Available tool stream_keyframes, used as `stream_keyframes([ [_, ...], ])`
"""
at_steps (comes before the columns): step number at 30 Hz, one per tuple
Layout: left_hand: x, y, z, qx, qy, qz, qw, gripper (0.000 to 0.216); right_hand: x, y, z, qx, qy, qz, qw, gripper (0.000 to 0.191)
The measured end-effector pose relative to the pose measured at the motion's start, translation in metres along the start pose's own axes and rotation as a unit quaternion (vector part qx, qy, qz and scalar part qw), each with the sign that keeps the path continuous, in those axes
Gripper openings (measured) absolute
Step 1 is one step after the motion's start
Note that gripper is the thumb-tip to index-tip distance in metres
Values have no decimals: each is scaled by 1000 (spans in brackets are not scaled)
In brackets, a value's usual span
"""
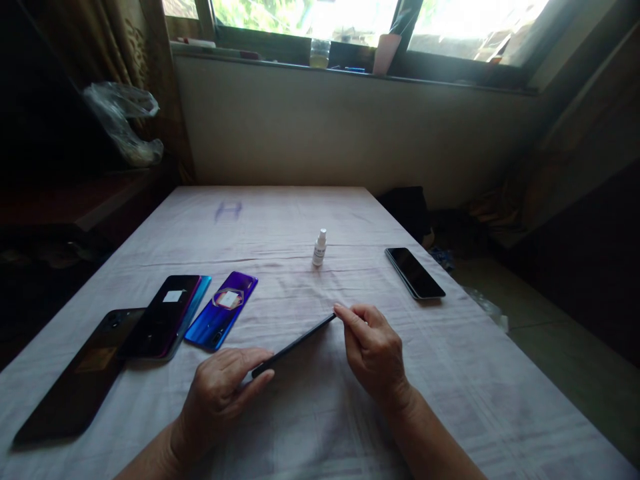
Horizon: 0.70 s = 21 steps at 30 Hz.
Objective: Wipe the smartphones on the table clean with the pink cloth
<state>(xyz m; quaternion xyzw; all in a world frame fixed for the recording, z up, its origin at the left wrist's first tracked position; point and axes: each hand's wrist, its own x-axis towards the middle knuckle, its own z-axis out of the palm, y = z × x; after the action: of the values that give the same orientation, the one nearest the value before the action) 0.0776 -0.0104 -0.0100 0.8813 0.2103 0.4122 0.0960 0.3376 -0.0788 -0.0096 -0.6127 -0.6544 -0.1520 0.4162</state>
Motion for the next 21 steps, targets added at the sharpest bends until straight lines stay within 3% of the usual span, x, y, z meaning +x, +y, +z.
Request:
stream_keyframes([
  [13,0,1,1,8,2,-1,1000,13,-4,-46,7,80,-30,-64,994,33],
  [21,-2,0,2,8,-4,6,1000,15,-2,-25,2,29,-18,-40,999,34],
])
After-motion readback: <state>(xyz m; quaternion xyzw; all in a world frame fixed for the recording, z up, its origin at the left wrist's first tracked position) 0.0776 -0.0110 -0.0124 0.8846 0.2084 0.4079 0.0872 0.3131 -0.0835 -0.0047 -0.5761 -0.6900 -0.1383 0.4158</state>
